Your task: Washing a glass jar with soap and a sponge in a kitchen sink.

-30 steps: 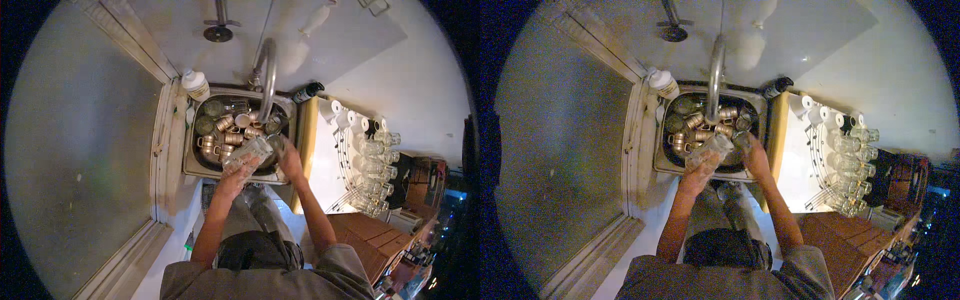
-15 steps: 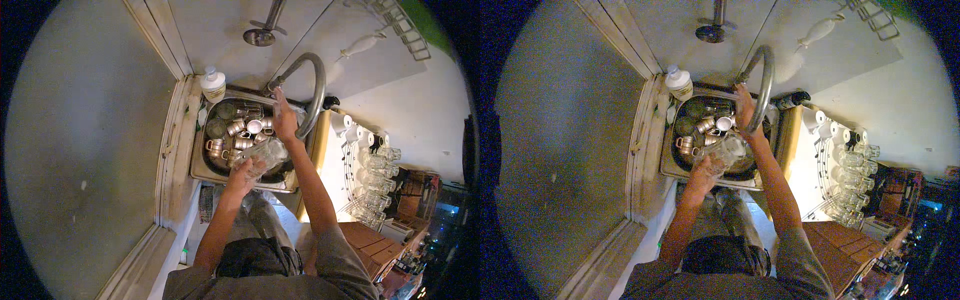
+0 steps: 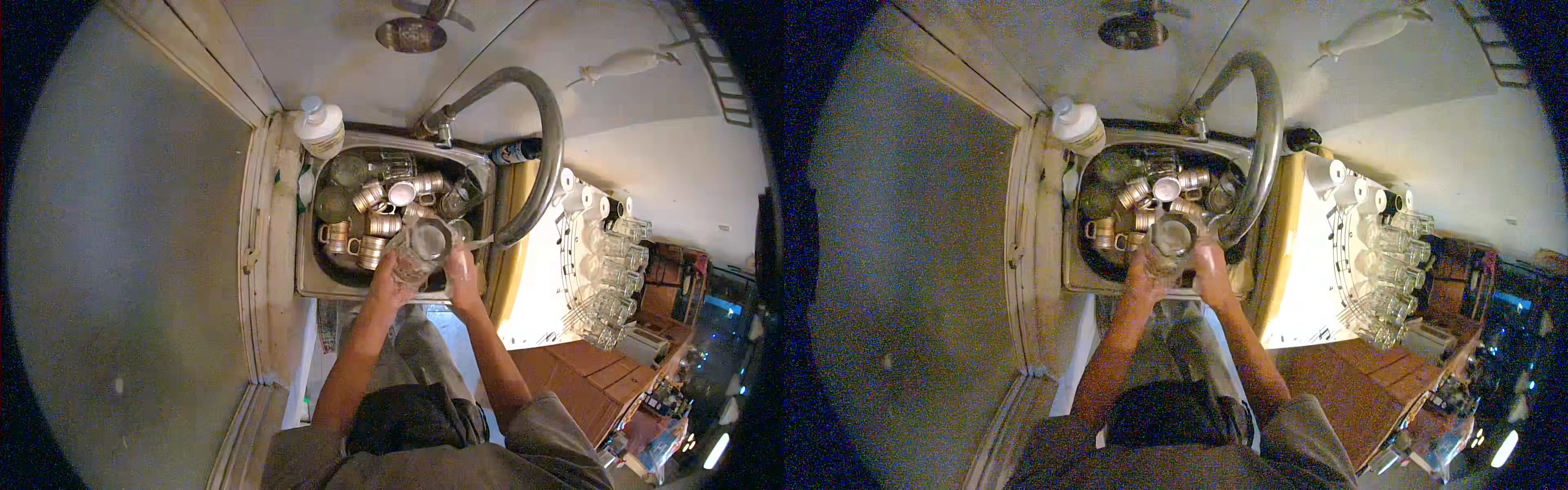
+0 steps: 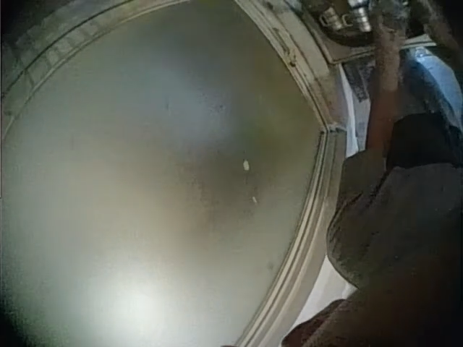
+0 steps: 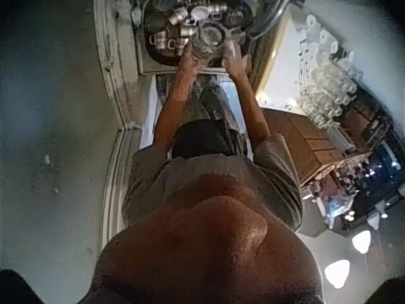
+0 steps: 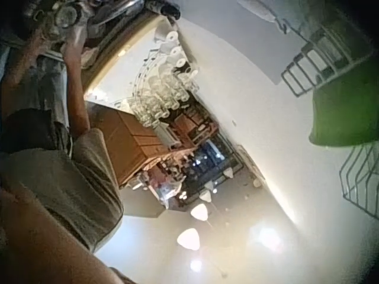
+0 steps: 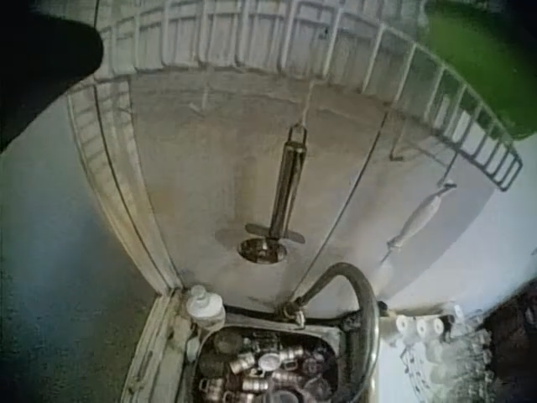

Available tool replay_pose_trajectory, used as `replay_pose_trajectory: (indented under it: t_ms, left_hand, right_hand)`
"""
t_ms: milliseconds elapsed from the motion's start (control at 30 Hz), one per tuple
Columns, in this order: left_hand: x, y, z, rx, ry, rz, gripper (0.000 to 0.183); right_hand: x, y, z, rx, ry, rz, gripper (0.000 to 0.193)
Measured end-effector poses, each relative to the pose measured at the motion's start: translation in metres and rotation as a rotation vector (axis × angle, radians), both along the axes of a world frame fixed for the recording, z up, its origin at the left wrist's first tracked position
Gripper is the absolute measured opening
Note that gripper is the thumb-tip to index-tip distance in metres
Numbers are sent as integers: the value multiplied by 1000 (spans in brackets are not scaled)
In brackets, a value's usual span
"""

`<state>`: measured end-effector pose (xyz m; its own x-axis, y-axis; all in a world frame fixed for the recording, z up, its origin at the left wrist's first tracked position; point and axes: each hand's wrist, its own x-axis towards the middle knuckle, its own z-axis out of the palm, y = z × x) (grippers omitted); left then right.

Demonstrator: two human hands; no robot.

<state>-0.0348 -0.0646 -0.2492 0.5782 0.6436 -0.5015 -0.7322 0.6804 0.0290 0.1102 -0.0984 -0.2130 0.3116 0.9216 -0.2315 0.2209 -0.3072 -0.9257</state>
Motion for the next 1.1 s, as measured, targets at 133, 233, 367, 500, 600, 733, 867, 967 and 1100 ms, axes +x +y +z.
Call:
replay_pose_trajectory:
  t_ms: [133, 233, 367, 500, 600, 733, 867, 967, 1100]
  left_hand:
    - [2, 2, 31, -32, 50, -26, 62]
    - [-5, -4, 6, 151, 137, -35, 65]
    - [0, -3, 6, 73, 208, -56, 68]
    - [-2, 9, 23, 253, 107, -28, 69]
    - [-4, 19, 19, 354, 119, -94, 71]
    - [7, 26, 35, 763, 282, -164, 68]
    - [13, 20, 10, 256, -25, -179, 65]
    - [15, 23, -3, 676, 264, -247, 58]
    - [15, 17, -18, 830, 384, -235, 52]
  right_hand:
    - [-28, 36, 75, 131, 168, 13, 61]
    - [-40, 48, 71, 293, 167, 86, 71]
    - [-36, 45, 38, 275, 29, 113, 77]
    - [-39, 38, 38, 176, 147, 99, 76]
    - [-49, 40, 50, 243, 64, 75, 68]
    - [-45, 35, 52, 427, -187, -2, 61]
    - [-44, 31, 60, 376, -112, -86, 54]
    - [-43, 31, 64, 362, 1, -79, 52]
    - [-42, 29, 66, 329, -29, -116, 52]
